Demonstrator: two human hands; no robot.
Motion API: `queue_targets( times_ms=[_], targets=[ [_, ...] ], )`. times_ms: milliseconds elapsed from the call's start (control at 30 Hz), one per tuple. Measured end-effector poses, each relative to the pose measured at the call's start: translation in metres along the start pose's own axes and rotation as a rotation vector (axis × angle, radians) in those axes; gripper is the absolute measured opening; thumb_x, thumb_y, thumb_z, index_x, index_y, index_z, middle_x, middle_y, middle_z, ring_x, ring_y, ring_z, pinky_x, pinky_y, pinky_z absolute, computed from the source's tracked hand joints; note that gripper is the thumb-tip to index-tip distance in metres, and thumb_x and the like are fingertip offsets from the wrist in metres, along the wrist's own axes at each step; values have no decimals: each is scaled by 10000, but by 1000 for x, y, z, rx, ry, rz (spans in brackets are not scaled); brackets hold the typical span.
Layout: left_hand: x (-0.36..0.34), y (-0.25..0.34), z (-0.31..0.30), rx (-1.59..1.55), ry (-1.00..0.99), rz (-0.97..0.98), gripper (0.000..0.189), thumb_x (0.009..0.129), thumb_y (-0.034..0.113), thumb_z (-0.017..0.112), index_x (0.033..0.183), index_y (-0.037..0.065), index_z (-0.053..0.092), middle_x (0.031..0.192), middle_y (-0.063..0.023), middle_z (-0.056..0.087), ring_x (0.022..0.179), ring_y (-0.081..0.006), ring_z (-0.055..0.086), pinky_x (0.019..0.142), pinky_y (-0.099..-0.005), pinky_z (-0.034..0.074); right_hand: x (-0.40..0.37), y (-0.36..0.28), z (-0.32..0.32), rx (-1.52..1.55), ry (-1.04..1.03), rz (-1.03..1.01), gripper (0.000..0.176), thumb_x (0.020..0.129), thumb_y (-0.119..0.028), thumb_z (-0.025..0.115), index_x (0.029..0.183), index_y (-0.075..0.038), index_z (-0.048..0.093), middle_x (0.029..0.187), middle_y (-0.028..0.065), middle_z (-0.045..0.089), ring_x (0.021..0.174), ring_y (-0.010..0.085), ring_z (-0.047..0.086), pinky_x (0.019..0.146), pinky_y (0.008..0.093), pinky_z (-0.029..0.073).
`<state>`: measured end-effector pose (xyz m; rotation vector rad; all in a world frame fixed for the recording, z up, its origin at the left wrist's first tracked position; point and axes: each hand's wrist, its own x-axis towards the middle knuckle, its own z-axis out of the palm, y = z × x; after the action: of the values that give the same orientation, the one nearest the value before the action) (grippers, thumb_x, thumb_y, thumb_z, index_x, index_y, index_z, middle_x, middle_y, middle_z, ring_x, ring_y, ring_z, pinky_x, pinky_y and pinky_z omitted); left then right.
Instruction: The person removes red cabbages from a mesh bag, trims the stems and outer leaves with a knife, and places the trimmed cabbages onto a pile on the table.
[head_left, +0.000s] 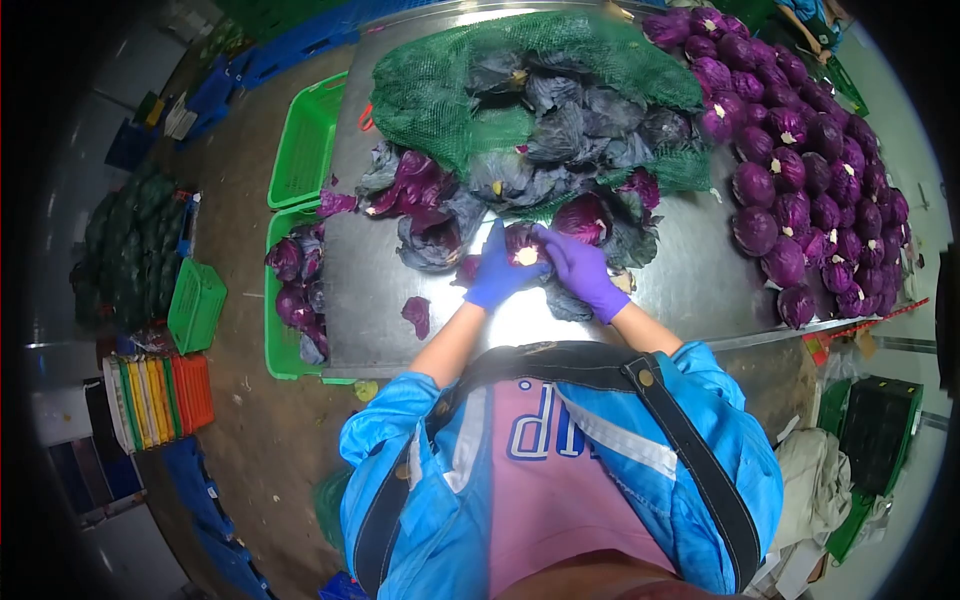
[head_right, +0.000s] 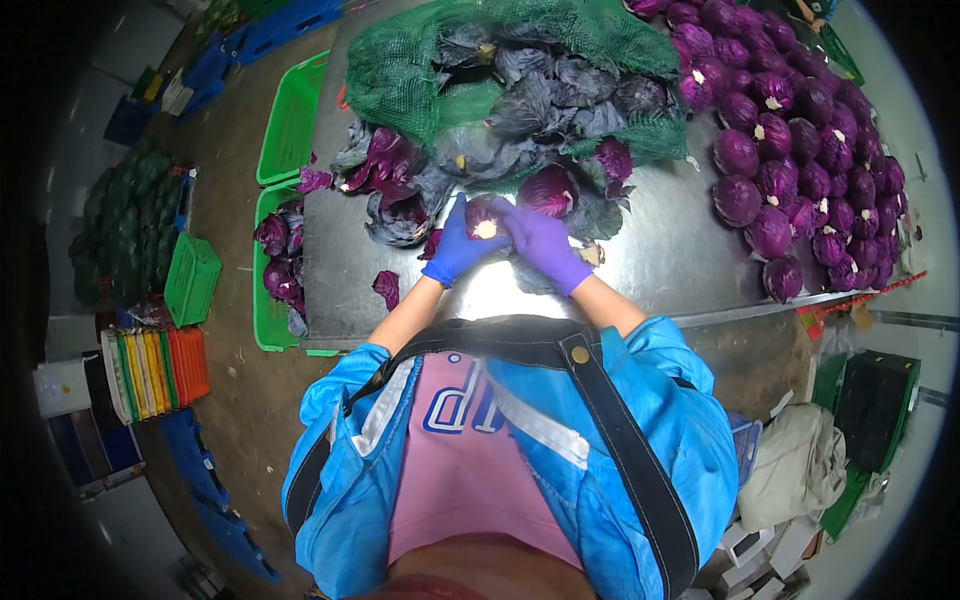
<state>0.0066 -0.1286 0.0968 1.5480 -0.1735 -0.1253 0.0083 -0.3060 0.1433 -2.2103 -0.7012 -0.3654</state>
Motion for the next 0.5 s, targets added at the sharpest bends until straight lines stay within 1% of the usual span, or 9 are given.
queue_targets(
  times_ms=[33,100,200,333,367,400,433,467,500],
  targets=[
    [-3,13,2,-2,-4,-1,795,670,119,797,1281,-13,306,1188,-111,501,1109,-192,503,916,-307,454,-3,5,5,-3,1,4,355,928,-224,490,1256,-91,515,902,104,649,721,250,625,656,323,500],
    [-9,43,6,53,13,-54,918,632,205,831,1332,-21,281,1241,-138,474,1142,-220,481,953,-332,425,-2,21,14,478,50,590,316,933,-236,479,1203,-98,564,784,78,622,616,177,580,607,320,486],
    [-17,62,0,283,-112,37,1091,603,305,851,1402,-28,186,1328,-171,415,1201,-252,440,1008,-368,373,-4,44,13,775,183,798,291,950,-251,456,1125,-61,591,733,35,598,588,132,547,597,301,472],
    [-40,-1,-34,542,-141,279,1113,562,339,853,1399,-19,213,1373,-179,367,1260,-290,392,1048,-396,326,-8,65,-1,395,223,692,374,937,-374,467,761,-69,591,538,5,544,446,106,507,426,274,410],
    [-43,13,-33,436,-181,216,1139,537,346,856,1399,-23,210,1405,-188,310,1304,-300,325,1073,-394,287,3,53,-16,419,-17,941,320,940,-152,418,1233,-91,532,733,63,561,600,161,538,565,309,455],
    [-48,15,-32,444,-169,260,1144,530,359,854,1396,-26,213,1404,-194,307,1301,-309,324,1073,-395,284,-7,64,6,548,182,753,382,943,-199,460,1313,-107,476,711,50,542,603,141,524,558,303,450],
    [-48,19,-28,451,-146,291,1149,523,371,851,1392,-29,216,1403,-200,304,1298,-317,323,1072,-397,282,-12,89,41,51,474,208,453,917,-272,537,1333,-114,452,681,32,514,594,119,497,542,299,439],
    [-44,55,-14,466,-152,149,1133,526,380,847,1382,-32,230,1382,-203,326,1274,-322,349,1061,-401,295,-17,74,37,631,179,520,580,866,-334,611,1369,-129,404,755,61,549,665,128,514,612,305,454],
    [-42,83,-1,480,-153,-1,1119,529,390,843,1372,-35,243,1362,-206,349,1250,-327,374,1049,-405,308,12,2,-21,471,-180,772,530,874,-155,607,1357,-77,403,1212,125,532,1052,173,536,881,307,466]
  ],
)
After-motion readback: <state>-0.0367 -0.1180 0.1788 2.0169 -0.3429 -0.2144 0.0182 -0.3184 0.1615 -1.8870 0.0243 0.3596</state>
